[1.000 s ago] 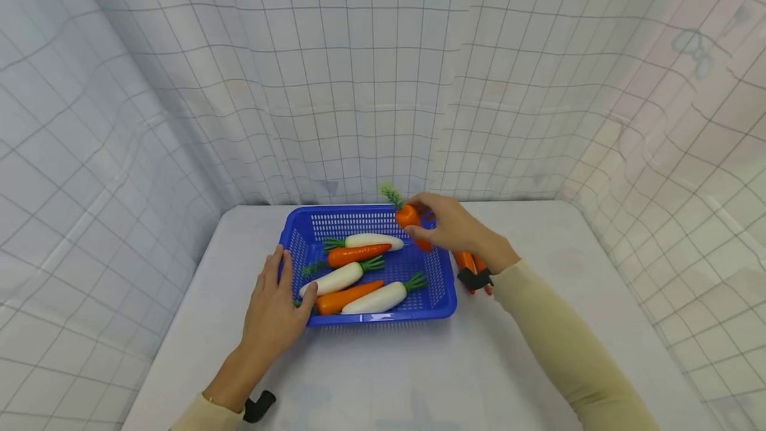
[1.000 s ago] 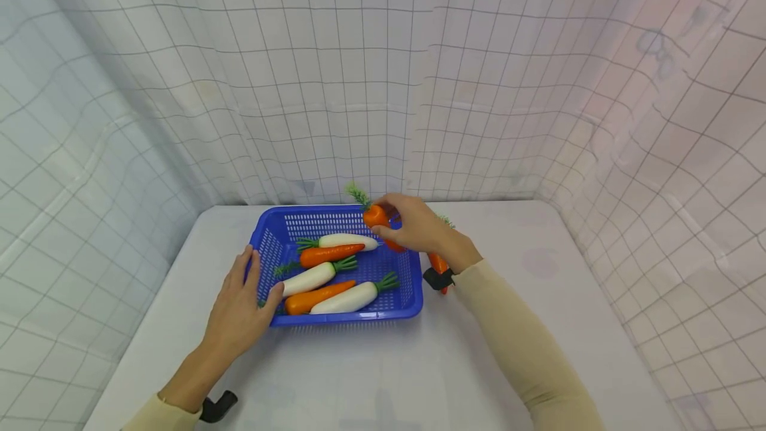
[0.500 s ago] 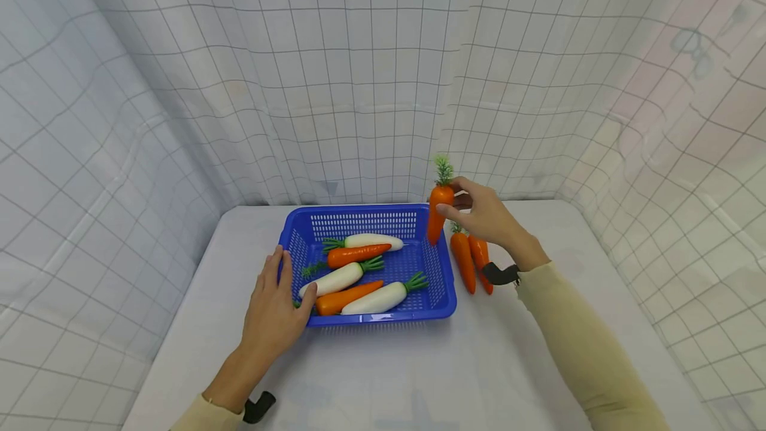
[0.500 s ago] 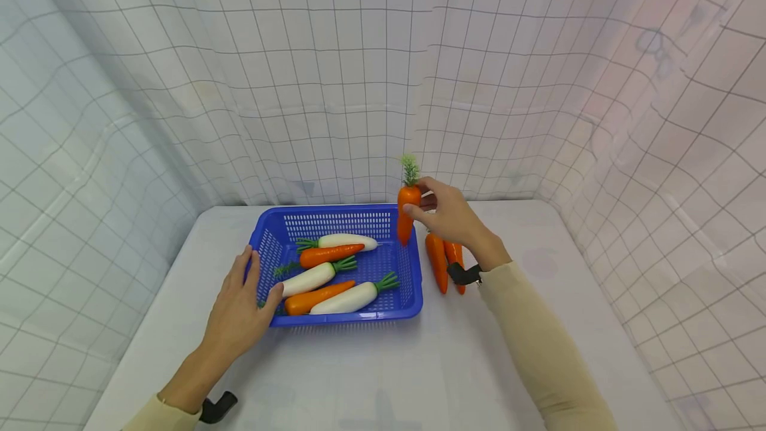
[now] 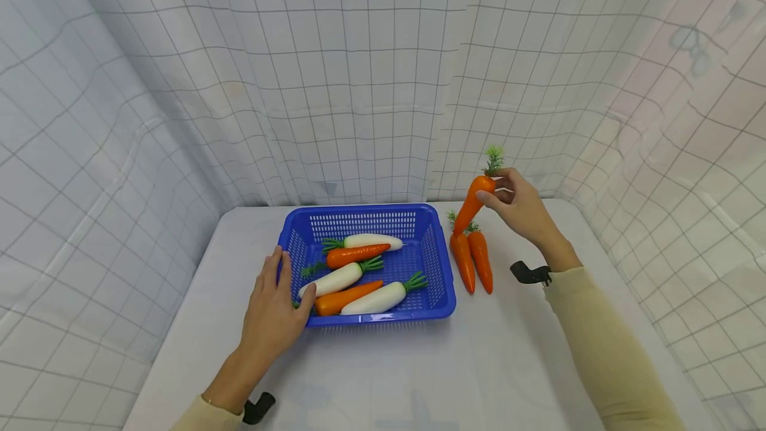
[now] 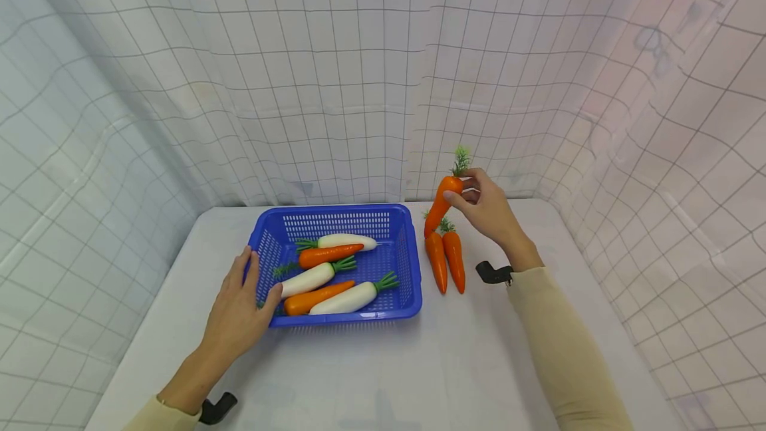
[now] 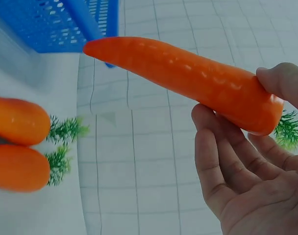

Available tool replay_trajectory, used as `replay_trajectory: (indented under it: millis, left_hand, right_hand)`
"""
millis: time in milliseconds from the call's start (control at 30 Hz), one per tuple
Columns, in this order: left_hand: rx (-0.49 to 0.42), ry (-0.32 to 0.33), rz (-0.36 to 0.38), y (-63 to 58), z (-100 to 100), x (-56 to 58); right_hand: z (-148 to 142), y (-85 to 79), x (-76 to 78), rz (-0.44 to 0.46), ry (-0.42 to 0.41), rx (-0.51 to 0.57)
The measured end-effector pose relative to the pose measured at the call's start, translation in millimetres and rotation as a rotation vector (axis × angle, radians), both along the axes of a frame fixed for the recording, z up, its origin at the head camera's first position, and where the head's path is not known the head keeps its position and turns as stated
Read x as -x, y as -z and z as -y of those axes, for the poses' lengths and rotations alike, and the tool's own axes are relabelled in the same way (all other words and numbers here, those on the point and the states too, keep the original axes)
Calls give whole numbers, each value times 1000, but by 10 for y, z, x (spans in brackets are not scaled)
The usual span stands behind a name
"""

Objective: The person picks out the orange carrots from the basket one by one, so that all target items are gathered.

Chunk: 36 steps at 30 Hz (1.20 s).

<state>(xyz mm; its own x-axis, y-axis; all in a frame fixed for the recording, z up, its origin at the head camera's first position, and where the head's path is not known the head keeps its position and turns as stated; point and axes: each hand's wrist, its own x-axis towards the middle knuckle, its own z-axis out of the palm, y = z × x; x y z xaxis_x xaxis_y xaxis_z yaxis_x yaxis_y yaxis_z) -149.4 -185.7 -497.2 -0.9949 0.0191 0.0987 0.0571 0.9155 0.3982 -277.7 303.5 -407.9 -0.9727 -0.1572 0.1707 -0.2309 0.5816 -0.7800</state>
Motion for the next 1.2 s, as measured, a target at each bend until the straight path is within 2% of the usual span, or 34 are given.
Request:
replay_trajectory:
  millis: [133, 267, 567, 800, 1200]
  left_hand:
    - [0, -3, 2, 16, 5, 4]
    - [-3, 4, -9, 23, 12, 10]
    - [-15, 10, -22, 15, 11, 9]
    - [-10, 4, -14, 17, 12, 4]
    - [-11, 2, 4, -8, 5, -1]
  right_hand:
    - [-160, 80, 5, 39, 41, 13]
    - [-326, 212, 18, 64, 70, -18]
    - [-577, 513, 28, 114, 81, -99]
    - [-671, 750, 26, 191, 63, -155]
    - [-684, 970, 4, 246, 52, -242]
